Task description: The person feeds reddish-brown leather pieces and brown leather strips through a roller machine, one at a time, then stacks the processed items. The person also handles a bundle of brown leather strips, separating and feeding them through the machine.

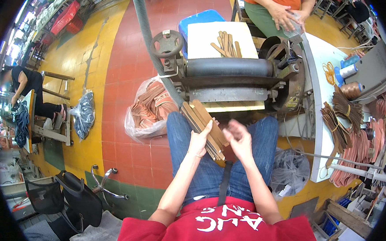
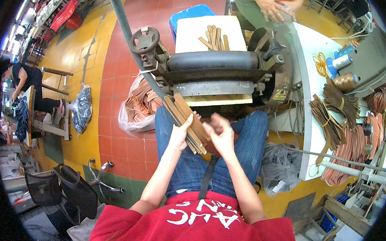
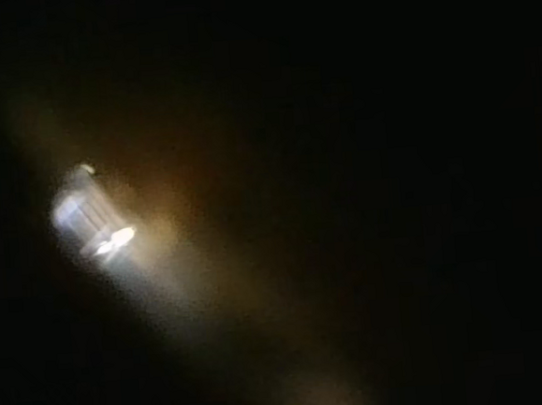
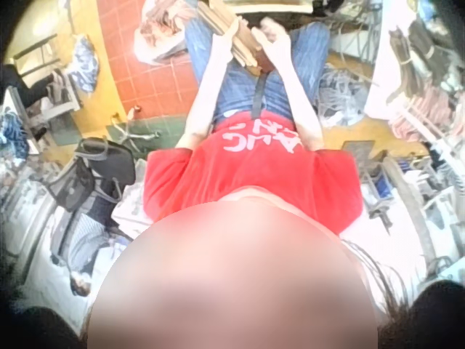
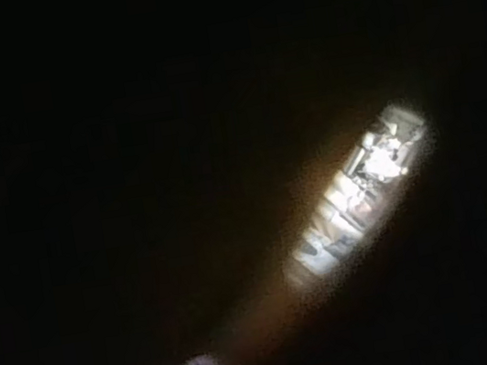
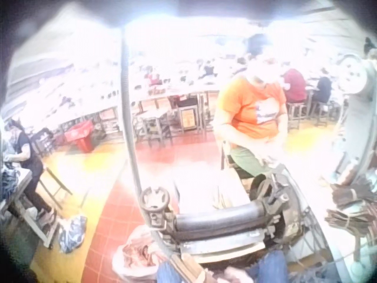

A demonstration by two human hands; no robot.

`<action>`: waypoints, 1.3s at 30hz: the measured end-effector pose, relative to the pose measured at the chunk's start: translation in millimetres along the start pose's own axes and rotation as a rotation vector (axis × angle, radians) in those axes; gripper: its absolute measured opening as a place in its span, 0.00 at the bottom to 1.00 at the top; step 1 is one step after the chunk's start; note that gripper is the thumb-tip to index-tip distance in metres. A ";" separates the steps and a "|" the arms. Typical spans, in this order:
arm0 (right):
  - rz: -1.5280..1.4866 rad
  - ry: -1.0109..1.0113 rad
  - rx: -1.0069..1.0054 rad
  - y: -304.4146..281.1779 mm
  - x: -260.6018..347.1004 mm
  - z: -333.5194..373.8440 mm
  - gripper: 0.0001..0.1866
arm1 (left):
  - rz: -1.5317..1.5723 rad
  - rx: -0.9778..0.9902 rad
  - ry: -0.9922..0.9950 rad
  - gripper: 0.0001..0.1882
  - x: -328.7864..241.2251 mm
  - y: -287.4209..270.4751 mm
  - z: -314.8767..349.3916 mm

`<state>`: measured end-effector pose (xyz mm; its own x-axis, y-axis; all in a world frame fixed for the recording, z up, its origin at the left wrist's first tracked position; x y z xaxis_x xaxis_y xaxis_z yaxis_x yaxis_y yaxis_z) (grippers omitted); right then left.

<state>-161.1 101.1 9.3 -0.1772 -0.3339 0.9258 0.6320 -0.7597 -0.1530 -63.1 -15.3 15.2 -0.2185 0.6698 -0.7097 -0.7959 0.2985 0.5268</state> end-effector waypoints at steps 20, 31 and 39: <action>0.879 -0.800 -0.121 -12.6 42.5 36.1 0.13 | -0.001 0.078 -0.091 0.21 7.6 11.8 6.9; -0.270 0.402 0.204 -19.3 7.9 31.7 0.14 | -0.111 0.094 -0.007 0.14 7.8 16.9 7.3; -0.237 0.208 0.051 -27.6 13.5 -45.6 0.16 | 0.077 0.196 -0.059 0.24 6.1 8.9 4.2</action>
<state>-215.3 92.1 10.2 -0.4711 -0.2615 0.8424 0.5905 -0.8029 0.0810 -69.1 -5.7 17.5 -0.2358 0.7328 -0.6383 -0.6518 0.3680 0.6632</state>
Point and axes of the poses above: each hand's wrist, its own z-axis away from the middle knuckle, its own y-axis out of the palm, x = y × z, the point moved 1 cm from there along -z, towards the middle knuckle, and after that the axes turned 6 degrees about y, right-handed, at the moved point
